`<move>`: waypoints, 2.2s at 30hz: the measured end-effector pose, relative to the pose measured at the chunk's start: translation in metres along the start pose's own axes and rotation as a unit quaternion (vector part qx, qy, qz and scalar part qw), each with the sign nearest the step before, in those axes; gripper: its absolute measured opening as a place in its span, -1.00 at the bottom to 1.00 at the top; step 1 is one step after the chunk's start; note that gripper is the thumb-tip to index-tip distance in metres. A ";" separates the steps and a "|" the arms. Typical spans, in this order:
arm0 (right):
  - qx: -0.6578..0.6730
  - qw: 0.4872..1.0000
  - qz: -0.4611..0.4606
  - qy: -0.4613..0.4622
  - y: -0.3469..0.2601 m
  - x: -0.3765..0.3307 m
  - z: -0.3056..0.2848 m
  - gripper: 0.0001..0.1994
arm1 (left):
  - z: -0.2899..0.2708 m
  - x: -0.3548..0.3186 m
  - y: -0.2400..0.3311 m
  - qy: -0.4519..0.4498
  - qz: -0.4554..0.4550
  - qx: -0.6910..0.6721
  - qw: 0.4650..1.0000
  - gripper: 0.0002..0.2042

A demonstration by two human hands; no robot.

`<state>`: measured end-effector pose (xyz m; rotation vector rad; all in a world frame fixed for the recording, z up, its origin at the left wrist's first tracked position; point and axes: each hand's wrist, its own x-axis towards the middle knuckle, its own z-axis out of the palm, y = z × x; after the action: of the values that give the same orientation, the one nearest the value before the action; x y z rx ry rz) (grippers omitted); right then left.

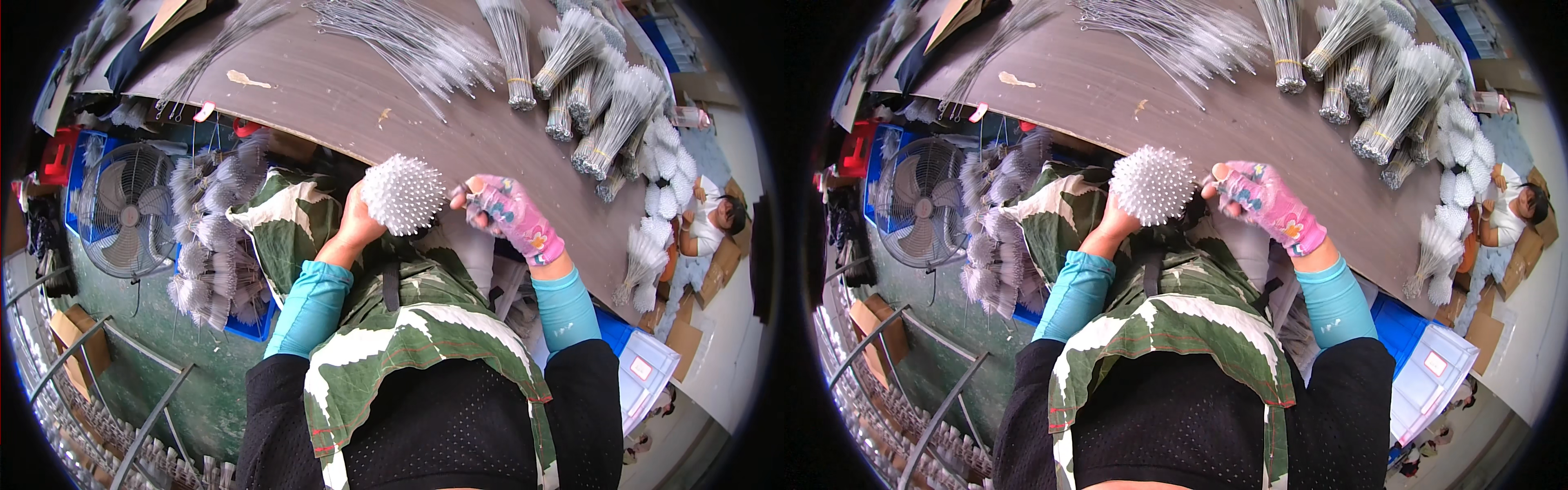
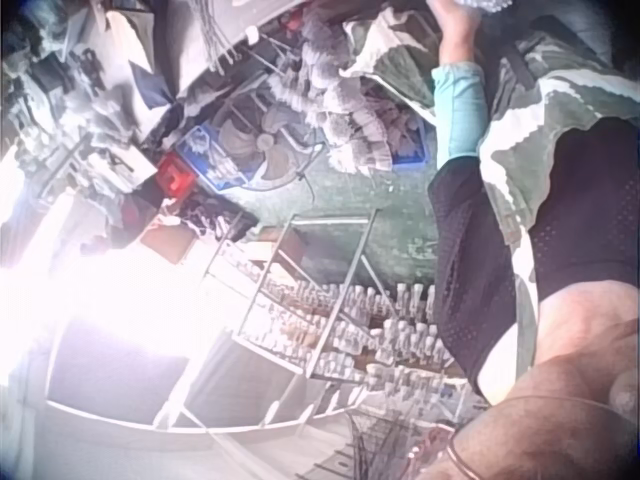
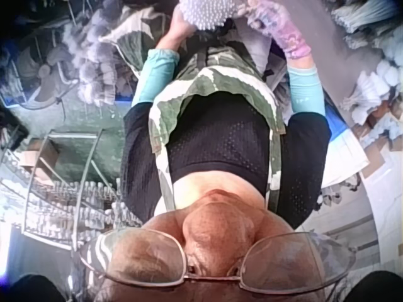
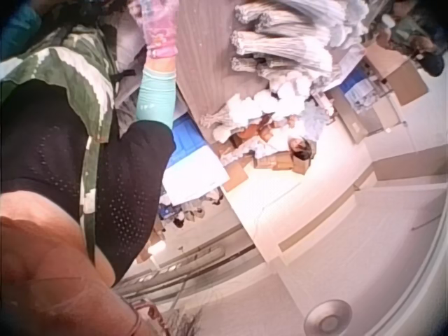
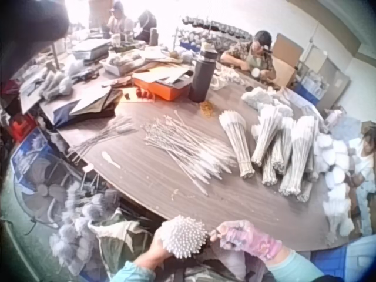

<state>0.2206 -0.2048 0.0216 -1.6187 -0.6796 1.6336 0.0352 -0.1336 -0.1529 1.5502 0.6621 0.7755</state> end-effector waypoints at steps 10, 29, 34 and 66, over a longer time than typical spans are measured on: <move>-0.199 0.947 -0.235 0.089 0.002 0.005 0.008 -0.82 | 0.002 0.001 0.005 0.014 0.017 0.007 1.000 -0.64; -0.244 0.970 0.003 0.015 0.008 -0.008 0.008 -0.63 | 0.002 -0.007 -0.012 0.062 -0.035 -0.035 0.997 -0.76; -0.247 0.969 -0.002 0.013 0.006 -0.005 0.005 -0.63 | -0.001 -0.008 -0.010 0.047 0.012 0.104 0.993 -0.74; -0.381 0.861 -0.336 0.039 -0.009 0.017 0.019 -0.75 | 0.002 -0.004 0.012 0.053 -0.052 -0.053 0.996 -0.72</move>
<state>0.2038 -0.1834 0.0194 -1.6377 -1.7708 0.7947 0.0337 -0.1396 -0.1420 1.3744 0.7607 0.8058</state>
